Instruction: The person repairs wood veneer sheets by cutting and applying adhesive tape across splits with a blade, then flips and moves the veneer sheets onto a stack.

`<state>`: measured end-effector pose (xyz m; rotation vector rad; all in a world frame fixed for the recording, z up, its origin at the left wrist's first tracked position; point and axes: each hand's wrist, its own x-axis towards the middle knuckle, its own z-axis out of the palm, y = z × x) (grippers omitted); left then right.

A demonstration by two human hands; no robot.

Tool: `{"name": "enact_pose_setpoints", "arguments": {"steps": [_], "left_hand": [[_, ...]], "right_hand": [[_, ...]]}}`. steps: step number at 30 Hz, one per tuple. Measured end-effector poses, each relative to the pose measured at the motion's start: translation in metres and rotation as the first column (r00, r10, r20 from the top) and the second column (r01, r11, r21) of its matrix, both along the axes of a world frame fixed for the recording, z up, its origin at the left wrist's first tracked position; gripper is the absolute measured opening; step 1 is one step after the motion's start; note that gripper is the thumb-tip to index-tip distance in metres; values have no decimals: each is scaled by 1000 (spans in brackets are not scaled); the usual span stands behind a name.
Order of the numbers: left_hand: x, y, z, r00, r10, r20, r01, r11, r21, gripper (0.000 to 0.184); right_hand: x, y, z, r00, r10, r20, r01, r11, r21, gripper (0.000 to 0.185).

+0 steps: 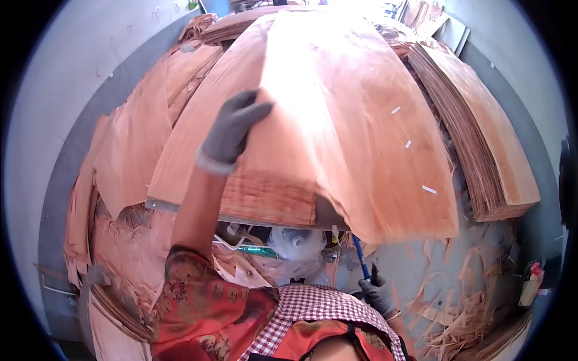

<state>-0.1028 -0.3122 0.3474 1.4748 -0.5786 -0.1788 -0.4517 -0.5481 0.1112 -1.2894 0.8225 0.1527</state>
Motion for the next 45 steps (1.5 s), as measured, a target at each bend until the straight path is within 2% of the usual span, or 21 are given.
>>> {"name": "enact_pose_setpoints", "arguments": {"steps": [2,3,4,5,6,8,9,10,11,12,14,17,20,22,23,26,33,36,39,42,45], "left_hand": [[-46,5,-22,993,22,-117,-35,993,-116,41],[-65,11,-48,981,27,-192,-56,987,-149,44],[-80,16,-85,963,-13,-270,-29,988,-153,46],[-106,15,-126,895,56,-443,-123,985,-122,45],[-110,33,-195,855,167,-491,-83,978,190,25],[-153,23,-291,974,171,-147,-48,792,608,21],[-171,-1,-303,589,328,-739,100,878,469,19],[-179,-33,-295,861,395,-320,-73,718,692,19],[-188,-64,-283,930,325,171,-331,541,773,19],[-195,-90,-265,779,140,611,-610,392,689,19],[-208,-156,-204,820,307,483,-529,730,433,26],[-229,-258,-135,766,226,602,-443,864,238,22],[-239,-356,-119,852,13,524,-197,934,298,23],[-239,-426,-131,721,-73,689,-270,886,377,30],[-238,-469,-137,629,-111,769,-310,872,379,33],[-258,-556,-145,491,-226,841,-356,830,430,47],[-276,-752,-128,452,-305,838,-205,879,431,58],[-292,-832,-109,507,-269,819,-113,921,373,58],[-307,-908,-96,438,-334,835,-51,918,394,56],[-326,-978,-104,433,-345,833,-56,911,407,48],[-346,-1044,-119,457,-337,823,-50,914,402,52]], "right_hand": [[-17,-40,-11,997,-58,51,62,995,-74,11],[-26,-57,-16,993,-88,76,96,989,-111,11],[-31,-69,8,992,-111,66,118,988,-100,12],[-37,-83,23,992,-101,72,107,991,-85,11],[-44,-99,33,992,-93,83,98,993,-69,11],[-65,-135,50,992,-108,71,111,993,-33,11],[-74,-154,53,994,-90,67,94,994,-51,11],[-82,-174,57,995,-73,63,78,994,-72,11],[-92,-194,60,997,-52,52,57,994,-93,11],[-96,-207,63,997,-46,58,50,997,-65,11],[-107,-228,66,998,-30,60,30,1000,-1,13],[-125,-270,77,994,-72,85,70,997,32,14],[-142,-311,82,987,-110,114,101,992,78,16],[-154,-350,78,993,-49,105,43,998,54,18],[-162,-372,71,986,-90,143,76,992,100,19],[-183,-423,53,968,-151,201,106,971,215,21],[-216,-601,59,926,-308,218,228,917,327,19],[-225,-661,76,910,-371,186,292,891,349,21],[-236,-729,78,885,-422,195,331,866,374,25],[-254,-801,74,852,-475,223,380,852,361,25],[-286,-889,71,843,-491,221,413,853,318,24]]}}
